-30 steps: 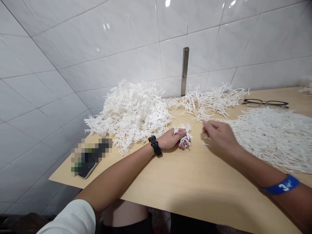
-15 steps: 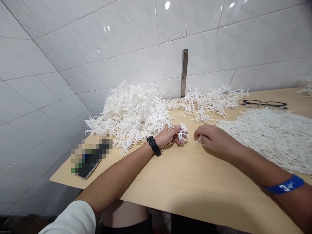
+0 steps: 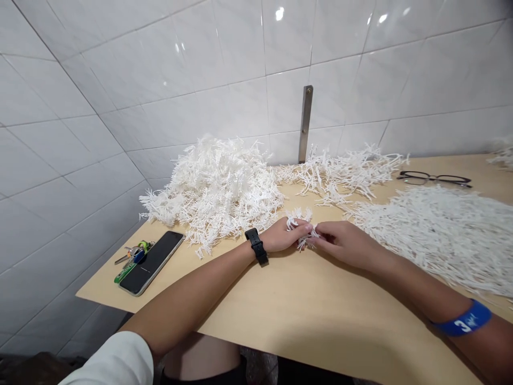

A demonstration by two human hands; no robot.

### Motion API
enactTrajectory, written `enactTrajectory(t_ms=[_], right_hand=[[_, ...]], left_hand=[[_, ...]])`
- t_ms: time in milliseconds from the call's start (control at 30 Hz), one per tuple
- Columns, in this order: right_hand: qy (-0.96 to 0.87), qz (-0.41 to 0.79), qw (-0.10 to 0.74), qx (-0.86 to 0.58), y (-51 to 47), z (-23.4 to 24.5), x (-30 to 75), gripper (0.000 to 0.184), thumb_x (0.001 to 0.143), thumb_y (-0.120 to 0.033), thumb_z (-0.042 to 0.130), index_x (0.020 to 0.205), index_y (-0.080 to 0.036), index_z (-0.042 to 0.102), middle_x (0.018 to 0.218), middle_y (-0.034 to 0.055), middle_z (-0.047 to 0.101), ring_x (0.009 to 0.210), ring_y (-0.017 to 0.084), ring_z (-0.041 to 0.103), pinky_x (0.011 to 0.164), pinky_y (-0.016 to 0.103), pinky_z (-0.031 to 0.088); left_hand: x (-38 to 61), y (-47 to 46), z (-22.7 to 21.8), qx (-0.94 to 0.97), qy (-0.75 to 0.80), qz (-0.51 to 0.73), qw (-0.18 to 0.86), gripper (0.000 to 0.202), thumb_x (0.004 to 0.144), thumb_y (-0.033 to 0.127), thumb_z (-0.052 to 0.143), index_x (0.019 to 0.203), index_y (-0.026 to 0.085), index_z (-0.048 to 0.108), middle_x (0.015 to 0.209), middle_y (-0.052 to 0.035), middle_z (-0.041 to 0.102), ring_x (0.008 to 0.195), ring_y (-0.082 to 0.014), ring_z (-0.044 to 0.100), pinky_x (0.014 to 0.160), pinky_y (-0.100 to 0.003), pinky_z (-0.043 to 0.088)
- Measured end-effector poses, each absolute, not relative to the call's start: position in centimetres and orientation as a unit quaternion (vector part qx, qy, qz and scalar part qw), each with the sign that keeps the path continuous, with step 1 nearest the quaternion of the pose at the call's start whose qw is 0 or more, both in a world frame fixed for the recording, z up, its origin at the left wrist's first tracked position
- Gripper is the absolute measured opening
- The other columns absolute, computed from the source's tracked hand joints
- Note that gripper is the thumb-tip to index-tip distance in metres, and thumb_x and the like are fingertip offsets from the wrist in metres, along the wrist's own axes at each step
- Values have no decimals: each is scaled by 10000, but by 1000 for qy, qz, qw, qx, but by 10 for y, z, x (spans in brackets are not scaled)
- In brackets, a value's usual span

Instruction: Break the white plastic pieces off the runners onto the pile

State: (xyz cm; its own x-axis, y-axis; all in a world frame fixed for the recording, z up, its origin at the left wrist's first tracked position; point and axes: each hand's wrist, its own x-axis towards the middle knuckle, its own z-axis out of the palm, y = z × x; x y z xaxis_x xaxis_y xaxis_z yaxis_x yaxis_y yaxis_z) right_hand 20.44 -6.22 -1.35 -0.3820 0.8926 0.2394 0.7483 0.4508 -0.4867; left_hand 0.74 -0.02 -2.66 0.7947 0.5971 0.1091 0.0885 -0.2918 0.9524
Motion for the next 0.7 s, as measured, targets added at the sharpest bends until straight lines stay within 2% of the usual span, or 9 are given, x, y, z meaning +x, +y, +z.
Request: enactTrajectory(t_ms=[167,367,567,700], right_hand=[[-828,218,233,-461,-62,-12,207,380,959,-417,442,668,-202,558,600,-9,544,564,142,459,554,270,334],[-810,308,274,-417,-63,-8,207,454,987,-441,392,635,-194,539,623,-3,543,581,140,461,587,271,355],[-755,273,347,-484,-61,-9,211,420,956,-423,450,609,-197,517,592,-15,501,590,148,464,586,271,347],[-720,224,399,-521,-56,-15,206,428,888,-429,540,535,-202,461,522,-31,443,542,137,420,558,271,323]], left_hand=[[8,-2,-26,768,240,223,550,568,884,672,467,715,144,592,608,-18,580,579,-113,528,592,-238,413],[8,0,-27,745,232,243,576,617,833,733,486,763,131,601,595,-19,586,545,-111,526,573,-240,409],[9,1,-25,771,232,233,546,631,838,747,452,677,144,550,560,0,538,533,-104,509,577,-241,415],[14,0,-24,758,250,234,556,644,812,774,456,666,152,530,584,-6,560,524,-103,522,573,-245,425]])
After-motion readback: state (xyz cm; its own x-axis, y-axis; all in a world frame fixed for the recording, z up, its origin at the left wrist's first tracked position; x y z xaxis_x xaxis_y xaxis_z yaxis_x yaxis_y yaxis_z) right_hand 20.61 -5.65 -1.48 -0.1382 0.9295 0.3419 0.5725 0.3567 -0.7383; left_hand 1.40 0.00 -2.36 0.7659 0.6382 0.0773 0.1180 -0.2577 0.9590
